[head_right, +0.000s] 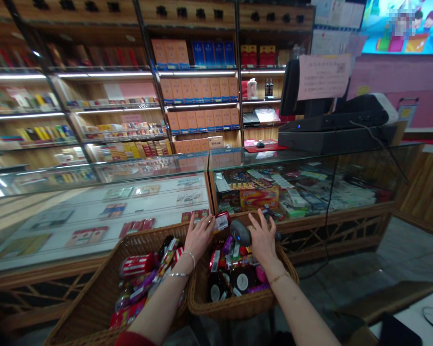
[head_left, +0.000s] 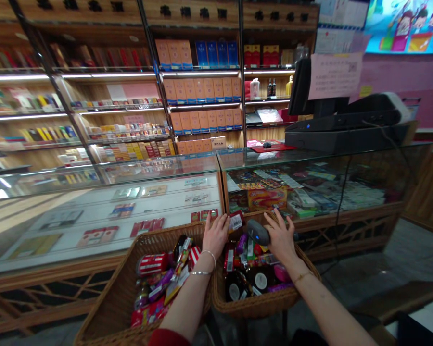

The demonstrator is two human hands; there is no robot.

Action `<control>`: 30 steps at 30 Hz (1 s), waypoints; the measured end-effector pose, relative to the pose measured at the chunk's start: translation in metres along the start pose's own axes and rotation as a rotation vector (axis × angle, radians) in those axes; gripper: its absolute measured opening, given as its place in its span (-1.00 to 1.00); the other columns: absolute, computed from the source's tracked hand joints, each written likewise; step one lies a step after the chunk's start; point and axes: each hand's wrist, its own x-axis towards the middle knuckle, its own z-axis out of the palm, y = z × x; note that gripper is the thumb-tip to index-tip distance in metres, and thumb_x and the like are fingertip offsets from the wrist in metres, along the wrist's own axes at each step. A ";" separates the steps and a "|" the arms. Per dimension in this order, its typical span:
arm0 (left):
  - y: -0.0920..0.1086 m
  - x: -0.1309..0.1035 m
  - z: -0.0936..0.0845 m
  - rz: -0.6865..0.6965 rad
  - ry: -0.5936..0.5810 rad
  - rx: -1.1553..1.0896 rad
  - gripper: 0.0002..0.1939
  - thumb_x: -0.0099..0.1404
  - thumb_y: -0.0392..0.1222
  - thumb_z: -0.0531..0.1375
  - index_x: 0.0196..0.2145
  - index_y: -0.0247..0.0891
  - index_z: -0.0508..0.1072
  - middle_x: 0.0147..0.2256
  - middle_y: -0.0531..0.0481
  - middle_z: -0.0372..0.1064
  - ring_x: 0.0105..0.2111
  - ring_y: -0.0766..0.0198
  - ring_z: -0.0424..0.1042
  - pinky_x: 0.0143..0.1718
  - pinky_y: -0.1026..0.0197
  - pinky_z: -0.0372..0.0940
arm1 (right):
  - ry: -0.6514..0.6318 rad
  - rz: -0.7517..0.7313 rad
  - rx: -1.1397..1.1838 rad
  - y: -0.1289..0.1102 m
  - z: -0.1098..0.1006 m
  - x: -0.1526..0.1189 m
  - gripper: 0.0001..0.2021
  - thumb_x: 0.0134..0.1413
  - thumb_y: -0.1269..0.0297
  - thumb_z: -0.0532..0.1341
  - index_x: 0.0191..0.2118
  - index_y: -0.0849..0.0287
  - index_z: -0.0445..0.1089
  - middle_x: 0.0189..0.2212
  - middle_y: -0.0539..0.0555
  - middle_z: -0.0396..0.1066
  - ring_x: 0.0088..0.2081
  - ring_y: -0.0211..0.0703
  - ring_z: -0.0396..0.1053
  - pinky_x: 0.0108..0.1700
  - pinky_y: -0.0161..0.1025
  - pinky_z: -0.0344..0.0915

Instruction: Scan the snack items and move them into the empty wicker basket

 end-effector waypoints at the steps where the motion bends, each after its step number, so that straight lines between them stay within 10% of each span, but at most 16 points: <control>1: 0.000 0.000 0.000 -0.001 0.000 -0.001 -0.50 0.37 -0.25 0.05 0.25 -0.18 0.29 0.25 -0.13 0.30 0.23 0.05 0.29 0.40 -0.32 -0.19 | -0.001 -0.002 0.002 0.000 0.000 0.000 -0.68 -0.06 0.59 0.10 -0.27 0.09 0.49 0.20 0.03 0.38 0.37 0.12 -0.01 0.31 0.22 -0.22; 30: 0.001 -0.001 0.001 -0.008 0.006 -0.010 -0.47 0.35 -0.25 0.08 0.27 -0.16 0.27 0.25 -0.12 0.30 0.22 0.07 0.29 0.41 -0.29 -0.22 | -0.023 -0.003 0.008 -0.002 -0.002 0.000 -0.71 -0.04 0.56 0.11 -0.29 0.09 0.49 0.18 0.05 0.40 0.37 0.09 0.00 0.33 0.20 -0.22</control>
